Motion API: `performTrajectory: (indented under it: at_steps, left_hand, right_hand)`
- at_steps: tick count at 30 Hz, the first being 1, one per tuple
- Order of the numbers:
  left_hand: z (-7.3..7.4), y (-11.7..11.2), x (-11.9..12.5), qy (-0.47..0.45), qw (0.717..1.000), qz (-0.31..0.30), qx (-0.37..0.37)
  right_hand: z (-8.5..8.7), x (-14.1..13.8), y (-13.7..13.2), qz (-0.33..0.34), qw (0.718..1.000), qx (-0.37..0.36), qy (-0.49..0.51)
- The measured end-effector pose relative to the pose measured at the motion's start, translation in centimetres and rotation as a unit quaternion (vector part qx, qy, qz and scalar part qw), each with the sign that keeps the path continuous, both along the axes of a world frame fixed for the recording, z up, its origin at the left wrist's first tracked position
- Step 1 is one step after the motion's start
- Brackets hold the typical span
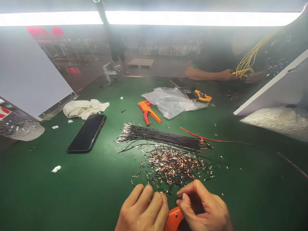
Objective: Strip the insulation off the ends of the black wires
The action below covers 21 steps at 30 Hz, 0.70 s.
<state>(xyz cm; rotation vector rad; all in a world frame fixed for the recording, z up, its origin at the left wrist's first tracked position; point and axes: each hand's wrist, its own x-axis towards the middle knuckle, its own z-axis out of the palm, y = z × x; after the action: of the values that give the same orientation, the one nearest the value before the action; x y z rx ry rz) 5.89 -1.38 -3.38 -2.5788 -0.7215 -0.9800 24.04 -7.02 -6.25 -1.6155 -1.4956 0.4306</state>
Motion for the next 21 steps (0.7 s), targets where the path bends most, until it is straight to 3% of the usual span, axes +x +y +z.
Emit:
performTrajectory:
  at_steps: [6,10,14,16,18,21]
  left_hand:
    - [0.2,0.0,-1.2,-0.016,0.999,0.028,0.007]
    - [-0.5,-0.5,-0.6,0.006,0.999,0.031,0.007]
    - [-1.8,-0.8,0.4,-0.082,0.994,0.068,0.026]
    - [-2.2,-0.9,0.2,-0.089,0.993,0.074,0.021]
    - [-2.2,-1.0,-0.5,-0.042,0.997,0.058,-0.003]
    - [-2.0,-0.9,-1.8,0.014,0.999,0.033,-0.037]
  right_hand:
    - [0.0,0.1,0.1,-0.010,1.000,-0.011,0.024]
    - [-0.1,0.0,0.2,-0.001,0.993,-0.011,0.116]
    - [0.0,0.3,0.4,0.036,0.990,0.030,0.136]
    - [0.6,0.9,0.7,0.063,0.995,0.059,0.053]
    - [1.8,1.7,1.2,0.084,0.986,0.106,-0.096]
    - [5.2,2.2,2.5,0.119,0.917,0.190,-0.330]
